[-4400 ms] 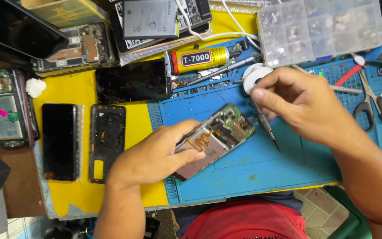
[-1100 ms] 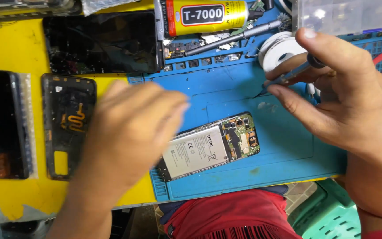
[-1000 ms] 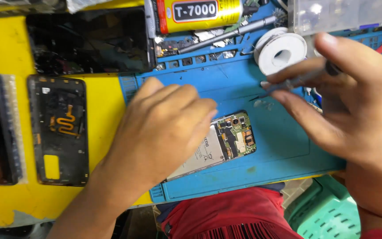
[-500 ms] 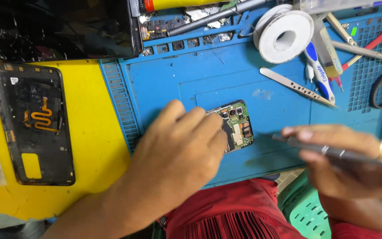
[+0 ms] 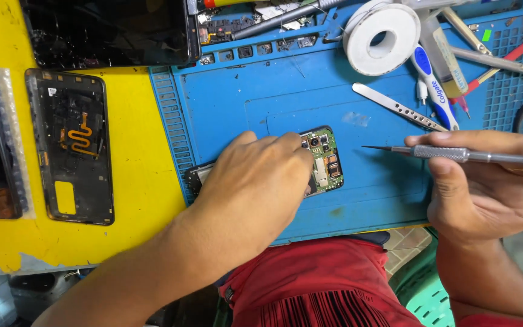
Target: The person disassembles a smartphone on a blue work mat, using a screwdriver to remove screws and a metal pry tool to separate the back cover. They then use tweezers to disconnect internal ribbon cables and remove the battery from the device.
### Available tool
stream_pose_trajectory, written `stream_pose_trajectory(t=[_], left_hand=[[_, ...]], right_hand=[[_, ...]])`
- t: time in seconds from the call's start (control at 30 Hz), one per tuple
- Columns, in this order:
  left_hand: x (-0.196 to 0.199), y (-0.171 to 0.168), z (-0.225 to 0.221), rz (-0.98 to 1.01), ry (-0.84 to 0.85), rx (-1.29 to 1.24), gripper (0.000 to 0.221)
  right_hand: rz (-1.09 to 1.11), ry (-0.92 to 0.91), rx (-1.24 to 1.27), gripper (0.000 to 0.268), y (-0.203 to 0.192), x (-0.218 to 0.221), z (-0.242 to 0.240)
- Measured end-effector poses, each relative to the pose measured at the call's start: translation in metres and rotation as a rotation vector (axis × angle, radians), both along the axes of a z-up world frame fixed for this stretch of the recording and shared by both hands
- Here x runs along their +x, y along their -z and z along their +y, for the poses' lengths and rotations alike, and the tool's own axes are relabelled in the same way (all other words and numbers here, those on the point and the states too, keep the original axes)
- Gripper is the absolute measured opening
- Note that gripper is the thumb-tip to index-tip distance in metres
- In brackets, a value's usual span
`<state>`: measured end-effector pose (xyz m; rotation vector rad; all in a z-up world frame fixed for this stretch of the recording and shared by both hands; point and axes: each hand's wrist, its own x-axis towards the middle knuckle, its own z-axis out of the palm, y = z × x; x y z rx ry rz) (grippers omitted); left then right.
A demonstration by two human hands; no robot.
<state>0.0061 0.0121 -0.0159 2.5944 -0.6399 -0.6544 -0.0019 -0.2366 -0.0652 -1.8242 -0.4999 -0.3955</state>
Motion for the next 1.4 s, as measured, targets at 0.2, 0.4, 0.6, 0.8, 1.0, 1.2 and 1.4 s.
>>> stream_pose_trajectory(t=[0.2,0.4,0.6,0.8,1.0,1.2,1.4], left_hand=[[0.004,0.0,-0.002,0.029,0.023,0.049,0.022],[0.006,0.002,0.001,0.022,0.021,0.026,0.022],[0.015,0.003,0.0,0.079,0.079,0.067,0.025],[0.018,0.002,-0.001,0.106,0.079,0.062,0.027],[0.015,0.005,0.0,0.094,0.075,0.044,0.024],[0.004,-0.011,0.022,0.049,-0.084,-0.232,0.013],[-0.026,-0.021,0.015,-0.519,0.055,-0.138,0.027]], right_hand=[[0.063,-0.09,0.087,0.097,0.005,-0.004,-0.011],[0.057,-0.171,0.0,0.098,-0.007,0.0,-0.012],[0.04,-0.225,0.028,0.104,-0.003,0.001,-0.013],[0.017,-0.275,0.004,0.107,-0.006,0.004,-0.012],[0.007,-0.25,0.008,0.102,-0.001,0.003,-0.013],[0.016,-0.261,-0.137,0.013,0.008,0.003,-0.034],[0.018,-0.253,-0.166,0.012,0.002,0.004,-0.029]])
